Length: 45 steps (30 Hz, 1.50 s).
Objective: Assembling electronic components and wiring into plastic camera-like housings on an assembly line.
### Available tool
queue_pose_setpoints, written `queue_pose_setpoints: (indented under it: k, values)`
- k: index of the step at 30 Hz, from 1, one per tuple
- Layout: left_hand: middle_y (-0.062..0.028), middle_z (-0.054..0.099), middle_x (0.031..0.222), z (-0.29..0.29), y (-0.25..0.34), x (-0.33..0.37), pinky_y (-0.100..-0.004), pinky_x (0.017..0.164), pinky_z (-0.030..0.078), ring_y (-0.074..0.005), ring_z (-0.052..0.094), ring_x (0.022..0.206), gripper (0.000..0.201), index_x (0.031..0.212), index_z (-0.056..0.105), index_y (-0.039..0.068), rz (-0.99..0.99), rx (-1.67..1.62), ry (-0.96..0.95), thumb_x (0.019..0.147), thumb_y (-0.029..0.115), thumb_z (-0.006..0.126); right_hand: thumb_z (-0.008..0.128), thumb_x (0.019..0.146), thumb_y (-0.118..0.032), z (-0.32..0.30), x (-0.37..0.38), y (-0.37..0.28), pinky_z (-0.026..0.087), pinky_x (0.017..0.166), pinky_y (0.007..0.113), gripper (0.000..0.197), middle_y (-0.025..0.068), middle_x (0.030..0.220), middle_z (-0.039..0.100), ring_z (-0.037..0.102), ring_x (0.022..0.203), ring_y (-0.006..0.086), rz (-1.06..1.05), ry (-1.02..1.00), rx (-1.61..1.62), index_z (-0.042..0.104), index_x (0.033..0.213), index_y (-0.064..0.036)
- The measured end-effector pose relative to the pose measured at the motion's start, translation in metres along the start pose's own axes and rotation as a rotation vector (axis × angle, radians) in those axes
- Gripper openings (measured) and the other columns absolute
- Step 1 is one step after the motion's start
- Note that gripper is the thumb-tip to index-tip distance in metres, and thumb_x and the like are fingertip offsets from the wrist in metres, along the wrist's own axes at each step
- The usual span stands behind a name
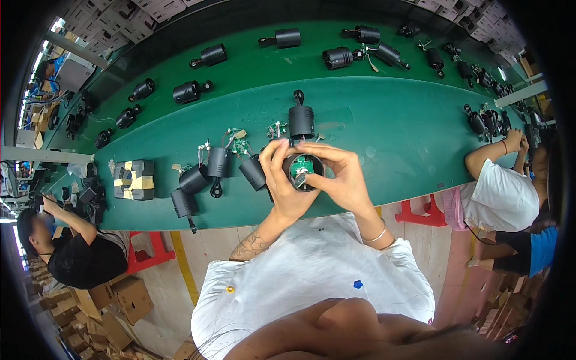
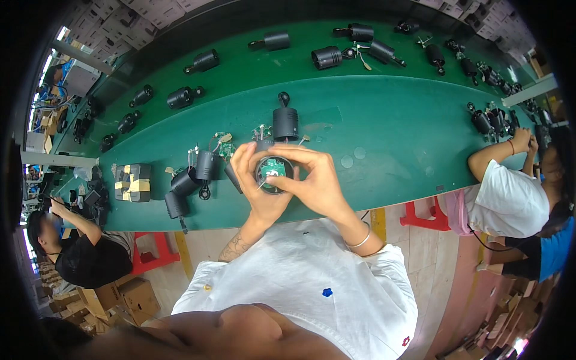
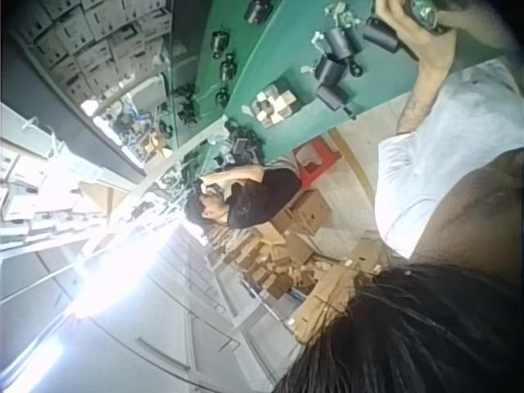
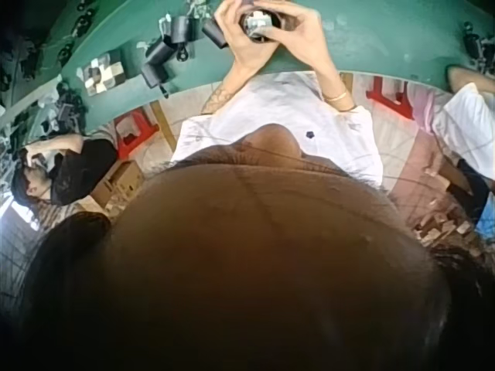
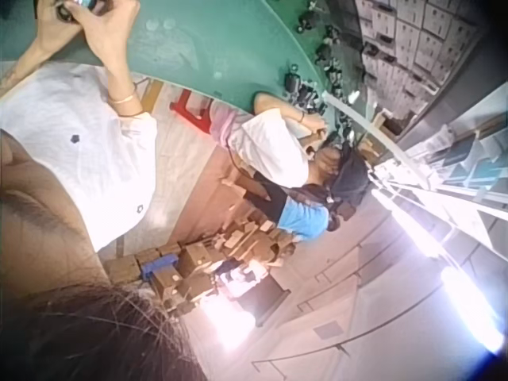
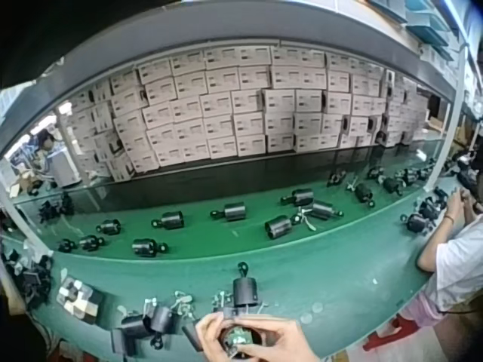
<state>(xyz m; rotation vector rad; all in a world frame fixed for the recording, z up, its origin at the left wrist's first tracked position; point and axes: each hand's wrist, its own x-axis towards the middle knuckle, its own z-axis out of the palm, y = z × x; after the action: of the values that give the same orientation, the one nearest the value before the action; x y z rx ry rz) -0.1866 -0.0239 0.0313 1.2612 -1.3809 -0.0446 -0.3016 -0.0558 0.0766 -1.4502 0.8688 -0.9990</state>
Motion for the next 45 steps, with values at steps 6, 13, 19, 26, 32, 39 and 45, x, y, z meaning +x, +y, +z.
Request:
queue_pose_setpoints:
  k: [6,13,19,26,32,39,45]
  values:
    - [-0.0142,0.051,0.121,0.002,0.003,0.002,-0.0351,0.081,0.048,-0.0252,0.056,0.090,0.093,0.141,0.033,0.000,-0.096,0.023,-0.082,0.062,0.003,0.081,0.079,0.064,0.003,-0.004,0.002,-0.009,0.051,0.087,0.027,0.045,0.0124,0.106,0.068,0.063,0.094,0.0182,-0.221,0.106,-0.071,0.070,0.108,0.0016]
    - [-0.0138,0.055,0.115,0.001,0.006,0.007,-0.0392,0.083,0.045,-0.0265,0.054,0.092,0.091,0.138,0.038,0.000,-0.049,0.163,-0.173,0.060,0.009,0.083,0.079,0.065,0.005,0.006,-0.006,-0.015,0.054,0.078,0.026,0.033,0.0127,0.102,0.067,0.064,0.088,0.0182,-0.123,0.305,-0.014,0.071,0.097,0.0018]
    - [-0.0103,0.054,0.106,-0.013,0.012,0.010,-0.0379,0.085,0.047,-0.0239,0.053,0.093,0.082,0.128,0.045,0.005,-0.115,-0.027,-0.202,0.056,0.005,0.083,0.076,0.069,0.007,0.008,-0.010,-0.007,0.052,0.064,0.020,0.022,0.0095,0.095,0.068,0.063,0.078,0.0119,-0.402,0.394,-0.111,0.073,0.090,0.0014]
    - [-0.0094,0.051,0.099,-0.012,0.006,0.011,-0.0372,0.085,0.048,-0.0232,0.052,0.095,0.062,0.112,0.049,0.008,-0.020,-0.167,-0.024,0.058,0.003,0.080,0.077,0.066,0.006,0.006,-0.008,-0.027,0.052,0.066,0.022,0.018,0.0086,0.100,0.066,0.061,0.085,0.0144,-0.350,0.170,-0.068,0.074,0.082,-0.0010]
    - [-0.0103,0.052,0.099,-0.009,0.011,0.006,-0.0377,0.082,0.048,-0.0237,0.053,0.090,0.052,0.105,0.052,0.008,-0.077,-0.293,0.072,0.061,0.006,0.080,0.077,0.062,0.006,0.004,-0.001,-0.029,0.052,0.086,0.034,0.018,0.0076,0.101,0.061,0.057,0.101,0.0230,-0.179,-0.037,0.038,0.074,0.076,-0.0032]
    - [-0.0115,0.054,0.100,-0.008,0.009,-0.003,-0.0344,0.075,0.047,-0.0222,0.053,0.088,0.050,0.106,0.051,0.008,-0.064,-0.233,0.075,0.064,0.007,0.078,0.076,0.062,0.004,0.006,0.000,-0.029,0.048,0.089,0.037,0.014,0.0055,0.099,0.058,0.054,0.106,0.0242,-0.117,-0.100,-0.026,0.073,0.073,-0.0044]
    - [-0.0119,0.054,0.100,-0.006,0.003,-0.006,-0.0325,0.071,0.046,-0.0216,0.053,0.086,0.047,0.105,0.051,0.008,0.009,-0.204,0.099,0.066,0.007,0.077,0.075,0.062,0.002,0.009,-0.005,-0.030,0.047,0.090,0.038,0.011,0.0051,0.098,0.058,0.052,0.109,0.0252,-0.107,-0.079,-0.032,0.072,0.071,-0.0041]
